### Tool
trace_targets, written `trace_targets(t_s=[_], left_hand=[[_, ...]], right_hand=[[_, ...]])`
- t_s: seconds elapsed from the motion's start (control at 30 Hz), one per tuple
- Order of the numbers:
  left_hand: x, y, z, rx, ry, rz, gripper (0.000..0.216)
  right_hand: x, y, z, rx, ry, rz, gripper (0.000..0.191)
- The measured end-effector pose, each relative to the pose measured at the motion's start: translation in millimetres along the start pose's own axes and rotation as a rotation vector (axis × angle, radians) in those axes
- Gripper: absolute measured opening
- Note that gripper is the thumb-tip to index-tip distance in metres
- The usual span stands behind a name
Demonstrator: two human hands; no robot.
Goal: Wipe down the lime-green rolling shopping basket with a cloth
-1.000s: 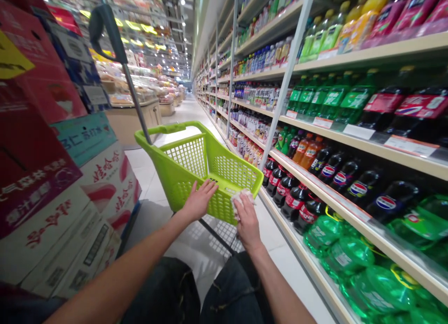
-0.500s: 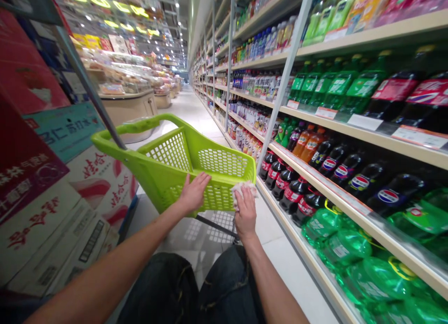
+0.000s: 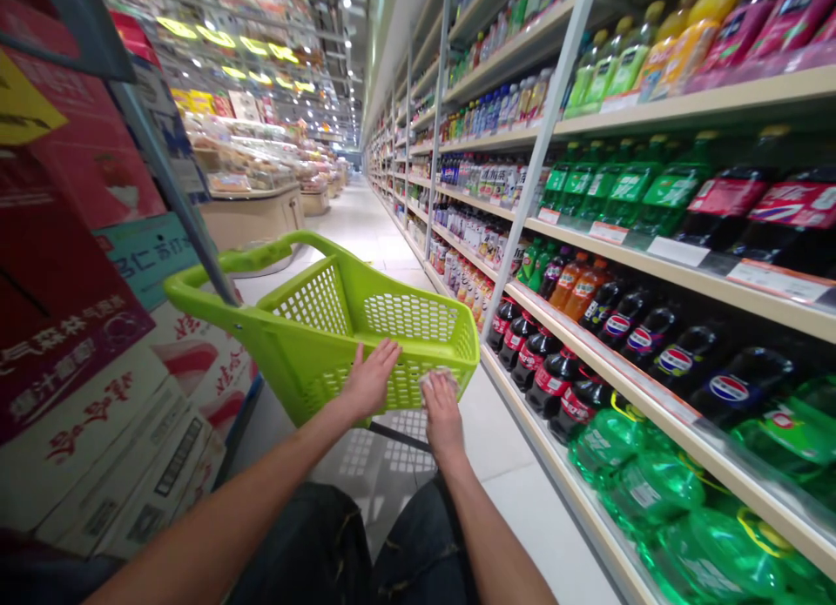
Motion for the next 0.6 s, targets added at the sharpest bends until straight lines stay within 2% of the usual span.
trace_targets(t_s=[0.1, 0.23, 0.33, 0.5, 0.6], left_hand=[[27, 10, 11, -0.073, -0.066, 0.115, 0.064], [51, 20, 18, -0.151, -0.096, 0.148, 0.061], [51, 21, 17, -0.143, -0.079, 0.143, 0.059], [44, 18, 14, -0.127, -0.064, 0.146, 0.058], [38, 15, 14, -0.13, -0.066, 0.159, 0.056]], right_hand=[[5, 10, -6, 0.039, -0.018, 0.008, 0.054], [16, -20, 0, -0.045, -0.02, -0.001, 0.054], [21, -29, -5, -0.052, 0.0, 0.013, 0.052], [30, -12, -13, 0.044, -0.05, 0.061, 0.057], [36, -30, -6, -0.005, -0.059, 0.039, 0.056]])
Point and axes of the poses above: each hand's wrist, its own y-axis away from the middle knuckle, its own z-axis out of the back of the hand, x = y × z, the point moved 3 cm from there along -y, towards the middle knuckle, and after that the axes turned 4 degrees about z, right-handed, at the moved point
